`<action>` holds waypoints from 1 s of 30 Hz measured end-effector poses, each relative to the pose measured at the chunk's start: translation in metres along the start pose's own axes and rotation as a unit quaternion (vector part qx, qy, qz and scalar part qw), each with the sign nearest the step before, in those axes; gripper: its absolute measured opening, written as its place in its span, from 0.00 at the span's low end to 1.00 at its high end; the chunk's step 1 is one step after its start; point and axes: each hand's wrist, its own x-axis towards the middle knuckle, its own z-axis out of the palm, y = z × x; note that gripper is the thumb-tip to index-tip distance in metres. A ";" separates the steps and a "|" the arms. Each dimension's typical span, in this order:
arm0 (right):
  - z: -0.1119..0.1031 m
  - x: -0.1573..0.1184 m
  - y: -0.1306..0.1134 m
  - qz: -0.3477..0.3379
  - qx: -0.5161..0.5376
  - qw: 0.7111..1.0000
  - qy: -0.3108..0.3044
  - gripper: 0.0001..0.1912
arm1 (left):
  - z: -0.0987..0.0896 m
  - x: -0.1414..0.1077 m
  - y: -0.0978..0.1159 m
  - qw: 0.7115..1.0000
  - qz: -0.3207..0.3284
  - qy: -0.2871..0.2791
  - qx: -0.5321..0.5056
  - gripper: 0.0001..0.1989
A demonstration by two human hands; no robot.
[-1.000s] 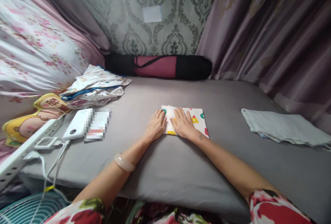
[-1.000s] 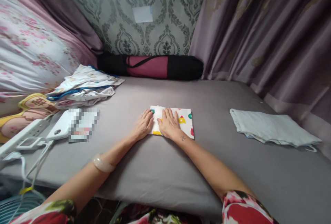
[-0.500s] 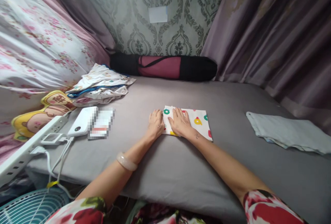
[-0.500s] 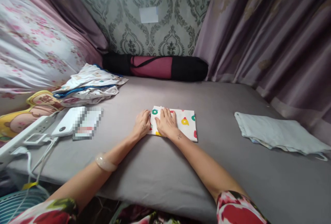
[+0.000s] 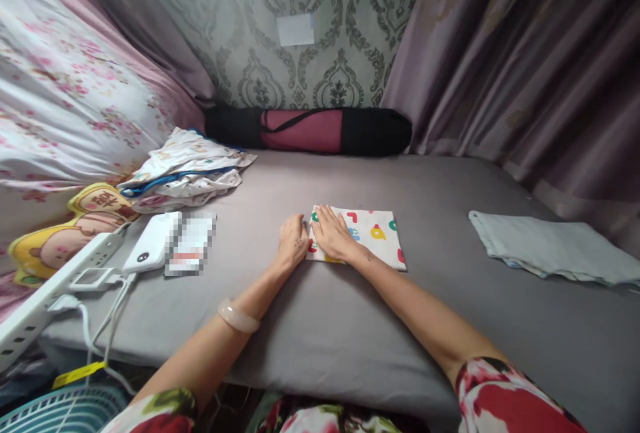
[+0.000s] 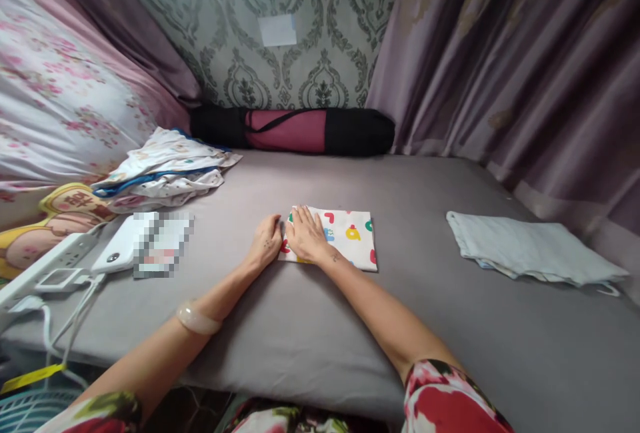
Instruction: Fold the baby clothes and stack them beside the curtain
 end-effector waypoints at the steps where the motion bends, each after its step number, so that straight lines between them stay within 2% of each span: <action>1: -0.005 -0.004 0.004 0.006 -0.001 1.000 0.011 0.33 | 0.000 0.001 0.000 1.000 -0.001 -0.004 0.006 0.17; 4: -0.017 -0.016 0.019 0.024 -0.034 0.998 0.041 0.32 | 0.000 0.003 0.009 0.999 0.013 -0.013 0.036 0.17; 8: -0.026 -0.031 0.038 0.043 -0.074 0.994 0.062 0.32 | 0.004 0.003 0.040 0.994 0.070 -0.026 0.079 0.22; 11: -0.026 -0.036 0.047 0.038 -0.106 0.990 0.083 0.31 | 0.012 0.002 0.065 0.986 0.110 -0.062 0.112 0.24; 13: -0.021 -0.037 0.051 0.033 -0.125 0.987 0.092 0.30 | 0.020 0.001 0.073 0.980 0.121 -0.079 0.137 0.24; 20: -0.005 -0.036 0.062 0.037 -0.125 0.989 0.075 0.30 | 0.039 -0.001 0.065 0.967 0.123 -0.099 0.199 0.26; 27: -0.009 -0.041 0.060 0.045 -0.111 0.990 0.079 0.30 | 0.034 -0.001 0.065 0.976 0.127 -0.084 0.156 0.24; 30: -0.011 -0.044 0.063 0.079 -0.112 0.984 0.111 0.30 | 0.030 0.000 0.064 0.978 0.136 -0.047 0.154 0.26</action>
